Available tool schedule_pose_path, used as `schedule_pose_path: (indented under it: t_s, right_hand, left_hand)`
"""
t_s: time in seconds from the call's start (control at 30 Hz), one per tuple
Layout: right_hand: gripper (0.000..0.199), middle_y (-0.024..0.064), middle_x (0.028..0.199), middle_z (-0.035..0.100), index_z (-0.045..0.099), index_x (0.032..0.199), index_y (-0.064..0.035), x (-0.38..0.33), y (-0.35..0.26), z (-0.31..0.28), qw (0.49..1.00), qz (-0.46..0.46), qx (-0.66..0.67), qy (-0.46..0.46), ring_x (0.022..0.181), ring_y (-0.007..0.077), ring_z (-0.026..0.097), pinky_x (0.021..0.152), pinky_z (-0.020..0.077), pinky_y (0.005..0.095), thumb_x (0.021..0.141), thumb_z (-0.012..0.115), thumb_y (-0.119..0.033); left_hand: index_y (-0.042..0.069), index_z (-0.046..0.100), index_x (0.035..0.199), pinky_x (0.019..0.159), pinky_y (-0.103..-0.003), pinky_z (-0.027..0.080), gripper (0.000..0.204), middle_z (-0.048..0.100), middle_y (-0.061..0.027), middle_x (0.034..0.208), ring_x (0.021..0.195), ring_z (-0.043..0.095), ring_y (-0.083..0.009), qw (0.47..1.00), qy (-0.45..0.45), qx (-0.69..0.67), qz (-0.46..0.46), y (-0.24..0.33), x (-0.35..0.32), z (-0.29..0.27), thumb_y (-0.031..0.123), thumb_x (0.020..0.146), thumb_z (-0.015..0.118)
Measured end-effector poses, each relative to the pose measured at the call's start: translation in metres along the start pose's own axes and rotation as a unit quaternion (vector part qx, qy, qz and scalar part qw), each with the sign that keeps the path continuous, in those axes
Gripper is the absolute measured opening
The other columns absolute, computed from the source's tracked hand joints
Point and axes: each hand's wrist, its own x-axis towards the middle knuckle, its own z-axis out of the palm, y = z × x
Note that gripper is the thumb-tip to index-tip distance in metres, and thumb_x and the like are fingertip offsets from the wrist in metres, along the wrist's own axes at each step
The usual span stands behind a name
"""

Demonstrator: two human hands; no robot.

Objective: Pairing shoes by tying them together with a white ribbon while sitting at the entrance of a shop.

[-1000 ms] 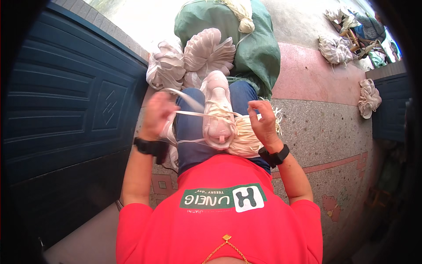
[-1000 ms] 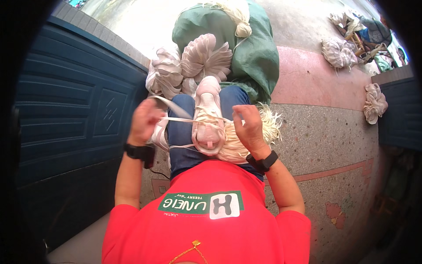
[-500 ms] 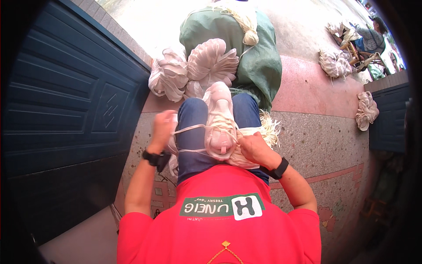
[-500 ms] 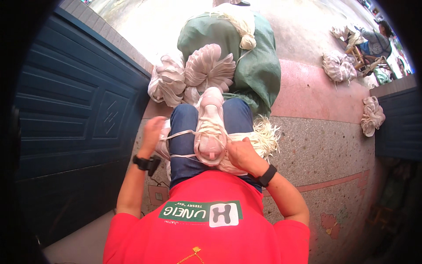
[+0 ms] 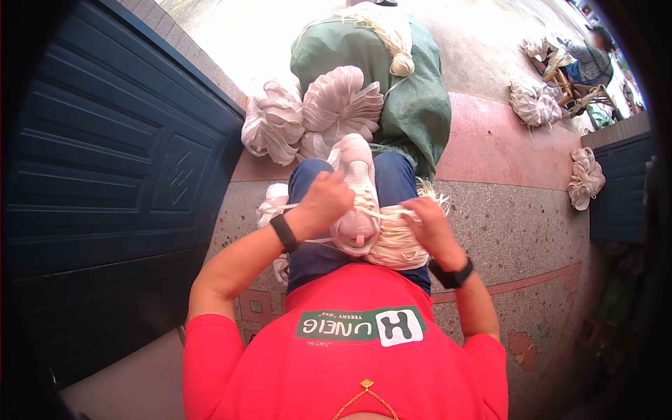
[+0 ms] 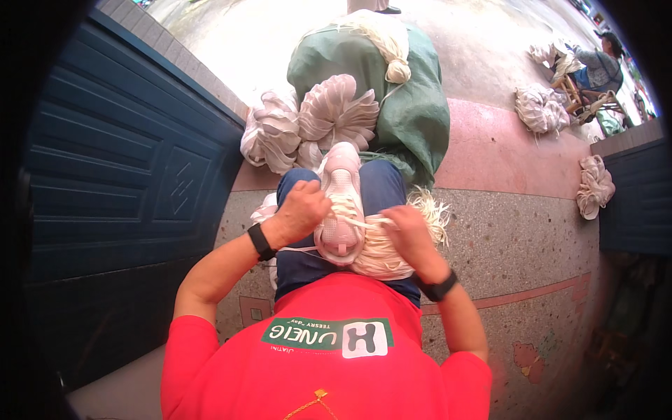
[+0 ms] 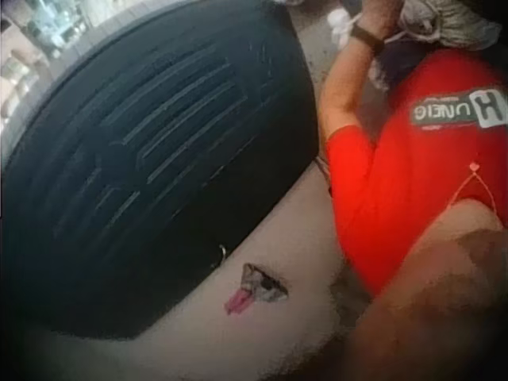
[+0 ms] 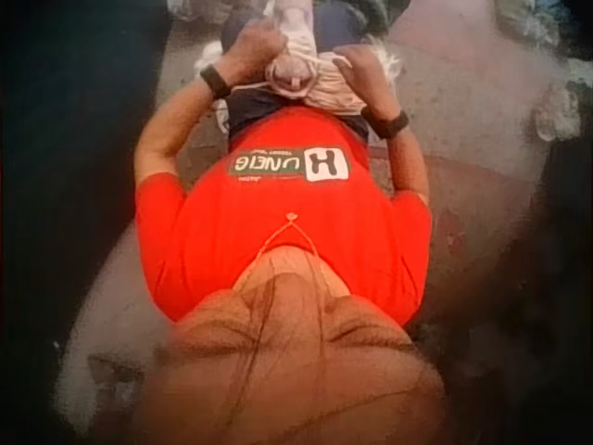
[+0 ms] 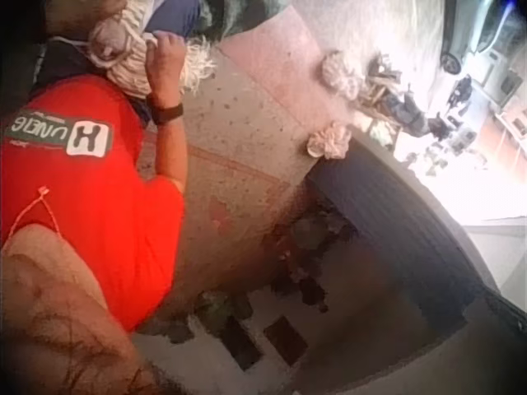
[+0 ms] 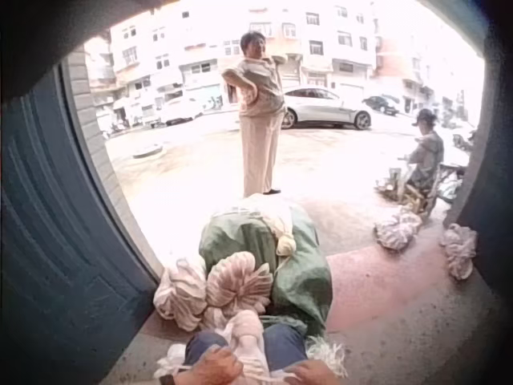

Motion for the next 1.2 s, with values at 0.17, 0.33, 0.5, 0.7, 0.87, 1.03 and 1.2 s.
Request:
schedule_pose_path:
  t_s: [0.17, 0.33, 0.5, 0.7, 0.87, 1.03, 1.2]
  right_hand:
    - [0.017, 0.0188, 0.101, 0.070, 0.068, 0.108, -0.0017, 0.007, -0.010, 0.078, 0.992, 0.080, 0.074, -0.062, 0.089, 0.0389, 0.069, 0.078, 0.0550, 0.0449, 0.093, 0.065, -0.008]
    - [0.017, 0.0172, 0.096, 0.069, 0.066, 0.110, -0.0035, 0.011, -0.021, 0.071, 0.991, 0.091, 0.037, -0.086, 0.083, 0.0391, 0.070, 0.071, 0.0560, 0.0454, 0.093, 0.062, -0.007]
    - [0.018, 0.0162, 0.091, 0.067, 0.060, 0.107, -0.0062, 0.034, -0.031, 0.075, 0.993, -0.043, -0.055, -0.094, 0.081, 0.0352, 0.071, 0.069, 0.0567, 0.0459, 0.089, 0.061, -0.006]
    - [0.019, 0.0153, 0.090, 0.065, 0.057, 0.104, -0.0055, 0.040, -0.021, 0.084, 0.992, -0.053, -0.066, -0.096, 0.075, 0.0365, 0.069, 0.062, 0.0555, 0.0460, 0.086, 0.062, -0.004]
    - [0.022, 0.0161, 0.087, 0.064, 0.057, 0.106, -0.0054, 0.019, -0.014, 0.075, 0.993, -0.072, 0.074, -0.055, 0.071, 0.0364, 0.067, 0.061, 0.0544, 0.0448, 0.086, 0.062, -0.003]
    - [0.019, 0.0122, 0.072, 0.067, 0.059, 0.115, -0.0029, 0.007, -0.027, 0.048, 0.917, 0.178, 0.297, -0.196, 0.056, 0.0215, 0.064, 0.054, 0.0516, 0.0356, 0.098, 0.061, -0.012]
    - [0.024, 0.0087, 0.071, 0.067, 0.060, 0.117, -0.0036, 0.016, -0.010, 0.044, 0.932, 0.263, 0.211, -0.134, 0.060, 0.0196, 0.066, 0.055, 0.0528, 0.0338, 0.100, 0.066, -0.019]
  left_hand:
    - [0.012, 0.057, 0.074, 0.080, -0.036, 0.042, 0.010, 0.052, -0.0024, 0.072, 0.080, 0.054, -0.0205, 0.984, 0.003, 0.072, 0.165, 0.015, -0.023, -0.010, 0.020, 0.078, 0.062]
    - [0.010, 0.057, 0.077, 0.077, -0.035, 0.043, 0.010, 0.052, -0.0038, 0.074, 0.079, 0.053, -0.0209, 0.994, -0.004, 0.038, 0.104, 0.007, -0.051, -0.005, 0.019, 0.079, 0.062]
    - [0.010, 0.057, 0.078, 0.076, -0.036, 0.044, 0.009, 0.055, -0.0057, 0.079, 0.080, 0.055, -0.0228, 0.999, -0.002, 0.023, 0.025, 0.012, -0.052, 0.008, 0.018, 0.081, 0.061]
    - [0.007, 0.062, 0.087, 0.076, -0.041, 0.046, 0.006, 0.061, -0.0083, 0.088, 0.084, 0.058, -0.0288, 0.992, 0.054, -0.075, -0.081, 0.016, -0.046, 0.012, 0.012, 0.085, 0.066]
    - [0.004, 0.070, 0.092, 0.078, -0.043, 0.049, 0.008, 0.066, -0.0118, 0.088, 0.087, 0.060, -0.0337, 0.959, 0.091, -0.211, -0.169, 0.018, -0.020, 0.019, 0.011, 0.087, 0.071]
    - [0.005, 0.076, 0.084, 0.079, -0.046, 0.052, 0.013, 0.070, -0.0152, 0.084, 0.087, 0.063, -0.0361, 0.949, -0.011, -0.245, -0.196, 0.023, 0.011, 0.036, 0.017, 0.085, 0.071]
    - [0.005, 0.078, 0.081, 0.081, -0.048, 0.055, 0.017, 0.072, -0.0164, 0.082, 0.089, 0.066, -0.0380, 0.951, -0.118, -0.199, -0.206, 0.025, 0.033, 0.039, 0.021, 0.084, 0.071]
